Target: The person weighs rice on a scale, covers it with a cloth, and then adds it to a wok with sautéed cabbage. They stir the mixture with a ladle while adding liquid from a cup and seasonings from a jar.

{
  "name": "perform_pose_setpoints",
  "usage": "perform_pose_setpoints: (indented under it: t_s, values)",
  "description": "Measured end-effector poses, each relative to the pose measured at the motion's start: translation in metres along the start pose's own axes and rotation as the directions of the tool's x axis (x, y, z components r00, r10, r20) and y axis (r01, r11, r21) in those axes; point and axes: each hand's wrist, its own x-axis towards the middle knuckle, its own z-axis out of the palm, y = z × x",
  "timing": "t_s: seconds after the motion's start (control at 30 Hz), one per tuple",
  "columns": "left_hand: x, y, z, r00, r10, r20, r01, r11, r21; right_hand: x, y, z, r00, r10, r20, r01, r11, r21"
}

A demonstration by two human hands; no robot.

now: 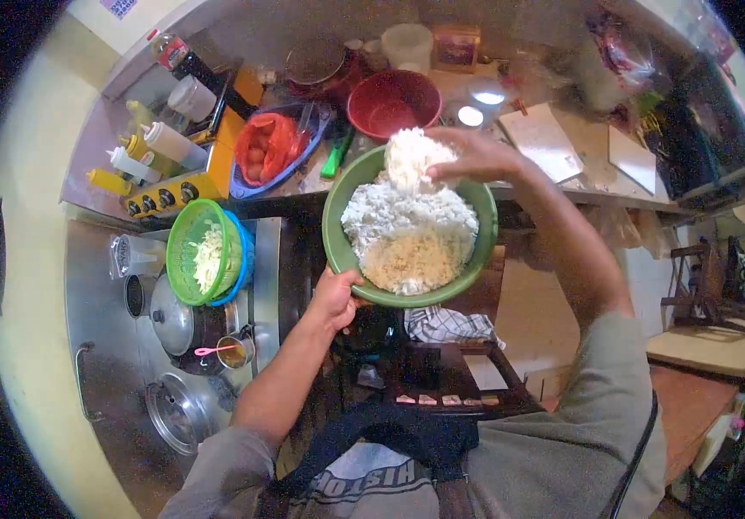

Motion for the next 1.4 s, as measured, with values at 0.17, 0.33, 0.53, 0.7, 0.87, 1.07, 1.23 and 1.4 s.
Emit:
perform_pose_setpoints:
  t_s: [0.17, 0.33, 0.53, 0.7, 0.87, 1.07, 1.23, 1.4]
  values:
    - [-0.003, -0.004, -0.006, 1.000, -0.014, -0.006, 0.014, 0.999, -0.029, 0.073, 0.001, -0.047, 0.996, 0.062, -0.069, -0.066, 0.995, -0.070]
    - [-0.019, -0.015, -0.014, 0.997, -0.050, -0.055, 0.050, 0.999, -0.006, 0.153, 0.015, -0.045, 0.995, 0.094, 0.020, -0.070, 0.854, -0.515]
    - [-0.030, -0.040, -0.028, 0.988, -0.111, -0.105, 0.107, 0.993, -0.039, 0.158, 0.000, -0.014, 0.963, 0.086, -0.256, -0.259, 0.558, -0.788]
    - [-0.035, -0.057, -0.033, 0.985, -0.090, -0.150, 0.080, 0.994, -0.077, 0.063, -0.042, -0.021, 0.960, -0.049, -0.275, -0.151, 0.737, -0.658]
    - [-0.037, -0.071, -0.037, 0.993, 0.039, -0.112, -0.039, 0.999, 0.001, -0.015, -0.026, 0.085, 0.936, 0.319, 0.147, -0.089, 0.619, -0.780]
    - [-0.051, -0.065, -0.017, 0.993, -0.029, -0.118, 0.016, 0.994, -0.109, -0.030, -0.004, 0.156, 0.975, 0.206, 0.089, -0.112, 0.793, -0.599]
    - [-0.054, -0.061, -0.016, 0.993, -0.003, -0.116, -0.005, 0.998, -0.070, -0.013, 0.018, 0.173, 0.970, 0.190, 0.152, -0.120, 0.916, -0.382]
    - [-0.057, -0.057, -0.024, 0.991, 0.004, -0.136, -0.007, 1.000, -0.019, -0.003, 0.058, 0.202, 0.992, -0.066, 0.110, 0.086, 0.978, -0.187]
